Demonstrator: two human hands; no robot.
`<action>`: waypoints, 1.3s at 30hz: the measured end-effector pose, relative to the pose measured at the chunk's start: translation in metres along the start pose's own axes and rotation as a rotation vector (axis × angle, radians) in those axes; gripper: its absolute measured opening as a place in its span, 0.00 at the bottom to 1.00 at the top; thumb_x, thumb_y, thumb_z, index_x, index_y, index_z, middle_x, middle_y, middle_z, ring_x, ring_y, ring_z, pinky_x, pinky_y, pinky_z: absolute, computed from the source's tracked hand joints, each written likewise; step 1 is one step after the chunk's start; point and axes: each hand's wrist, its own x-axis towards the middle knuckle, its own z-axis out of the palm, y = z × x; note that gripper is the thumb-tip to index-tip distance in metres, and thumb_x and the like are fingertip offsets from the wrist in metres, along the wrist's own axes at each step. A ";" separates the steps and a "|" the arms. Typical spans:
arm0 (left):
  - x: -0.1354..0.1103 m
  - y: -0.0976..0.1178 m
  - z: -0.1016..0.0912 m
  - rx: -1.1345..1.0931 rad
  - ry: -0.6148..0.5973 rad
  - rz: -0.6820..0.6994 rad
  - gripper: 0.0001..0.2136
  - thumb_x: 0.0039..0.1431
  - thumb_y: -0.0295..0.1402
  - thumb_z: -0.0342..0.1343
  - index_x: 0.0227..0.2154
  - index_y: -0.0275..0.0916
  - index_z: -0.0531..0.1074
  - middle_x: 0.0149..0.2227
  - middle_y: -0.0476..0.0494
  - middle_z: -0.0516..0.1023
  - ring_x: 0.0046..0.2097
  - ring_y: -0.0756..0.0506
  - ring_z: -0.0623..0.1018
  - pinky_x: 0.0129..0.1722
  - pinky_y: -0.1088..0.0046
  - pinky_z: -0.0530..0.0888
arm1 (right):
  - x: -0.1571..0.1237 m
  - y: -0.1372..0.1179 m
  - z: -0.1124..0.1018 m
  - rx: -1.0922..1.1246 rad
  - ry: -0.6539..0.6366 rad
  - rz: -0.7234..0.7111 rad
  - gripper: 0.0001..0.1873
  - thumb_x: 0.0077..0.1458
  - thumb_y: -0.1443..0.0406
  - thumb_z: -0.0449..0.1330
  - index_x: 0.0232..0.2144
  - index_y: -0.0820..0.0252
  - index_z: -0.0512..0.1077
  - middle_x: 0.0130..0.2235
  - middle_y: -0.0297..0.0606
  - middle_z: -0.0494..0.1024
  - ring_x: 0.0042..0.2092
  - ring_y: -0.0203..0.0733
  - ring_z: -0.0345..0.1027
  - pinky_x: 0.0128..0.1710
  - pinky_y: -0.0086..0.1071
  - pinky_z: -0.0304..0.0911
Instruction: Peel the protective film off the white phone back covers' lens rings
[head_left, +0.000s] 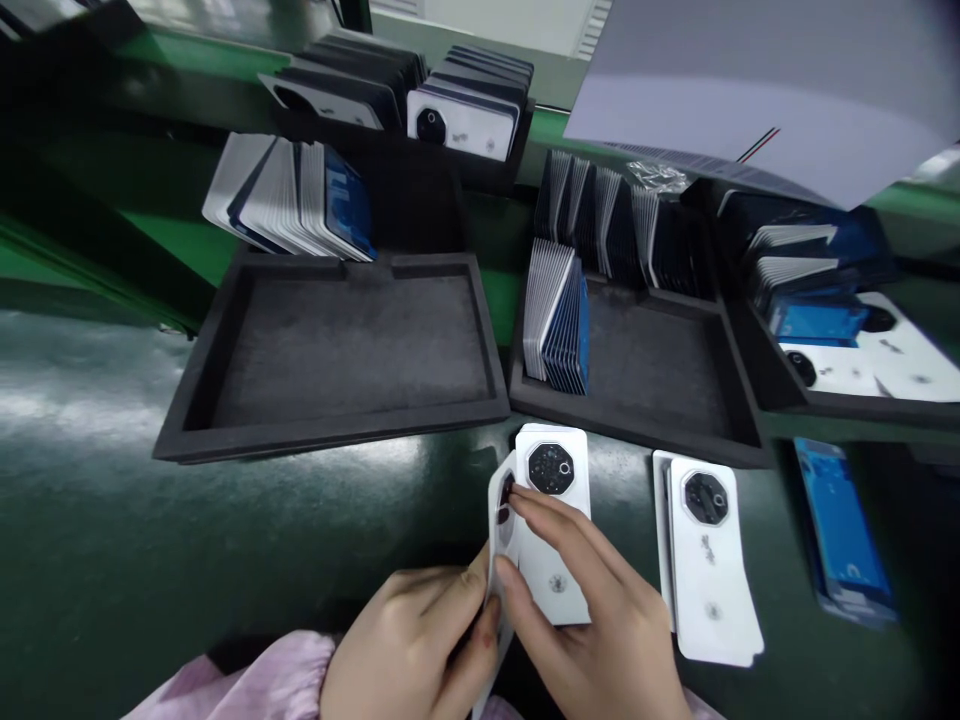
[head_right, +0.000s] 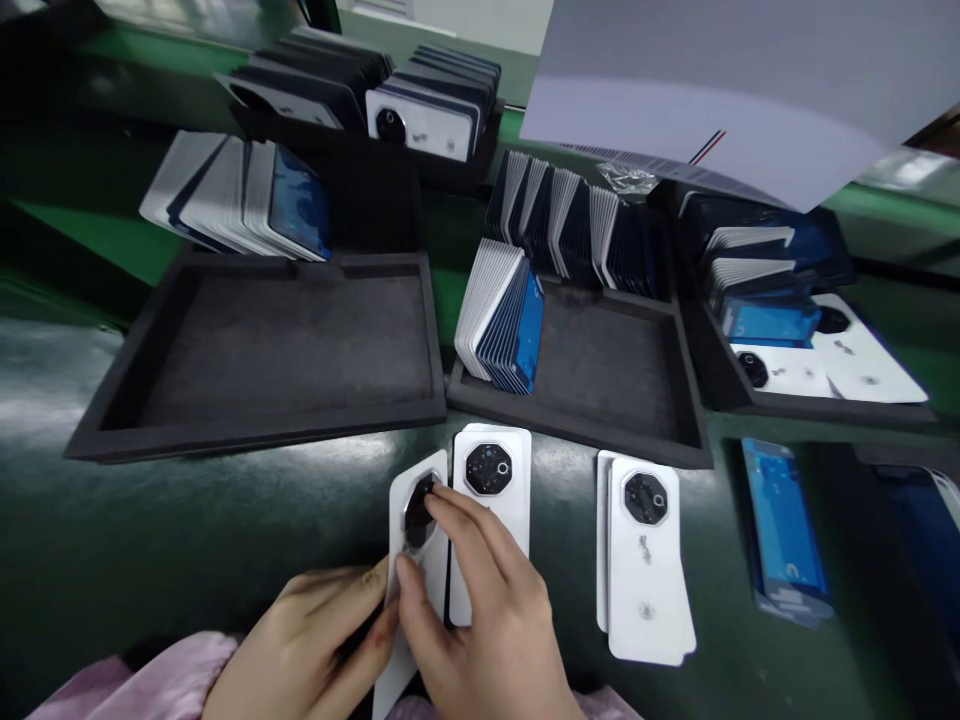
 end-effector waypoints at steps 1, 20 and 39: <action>0.001 0.001 -0.001 0.014 0.017 0.015 0.13 0.62 0.19 0.49 0.35 0.38 0.78 0.32 0.37 0.89 0.29 0.41 0.89 0.36 0.69 0.87 | 0.000 0.000 -0.001 -0.002 -0.002 0.011 0.15 0.63 0.66 0.62 0.52 0.58 0.75 0.51 0.41 0.84 0.51 0.42 0.82 0.54 0.30 0.78; -0.002 0.000 -0.008 -0.645 0.054 -0.428 0.15 0.70 0.30 0.54 0.52 0.49 0.81 0.37 0.52 0.87 0.28 0.51 0.79 0.28 0.83 0.76 | -0.005 0.011 0.008 0.347 -0.067 0.299 0.22 0.65 0.63 0.63 0.60 0.52 0.68 0.47 0.41 0.81 0.43 0.41 0.80 0.37 0.29 0.78; 0.022 -0.014 -0.023 -1.082 0.145 -0.668 0.10 0.54 0.19 0.65 0.31 0.39 0.87 0.25 0.51 0.86 0.26 0.53 0.78 0.27 0.87 0.76 | -0.002 0.017 -0.003 0.770 -0.422 0.679 0.15 0.64 0.52 0.64 0.49 0.46 0.82 0.31 0.32 0.80 0.31 0.36 0.70 0.30 0.25 0.66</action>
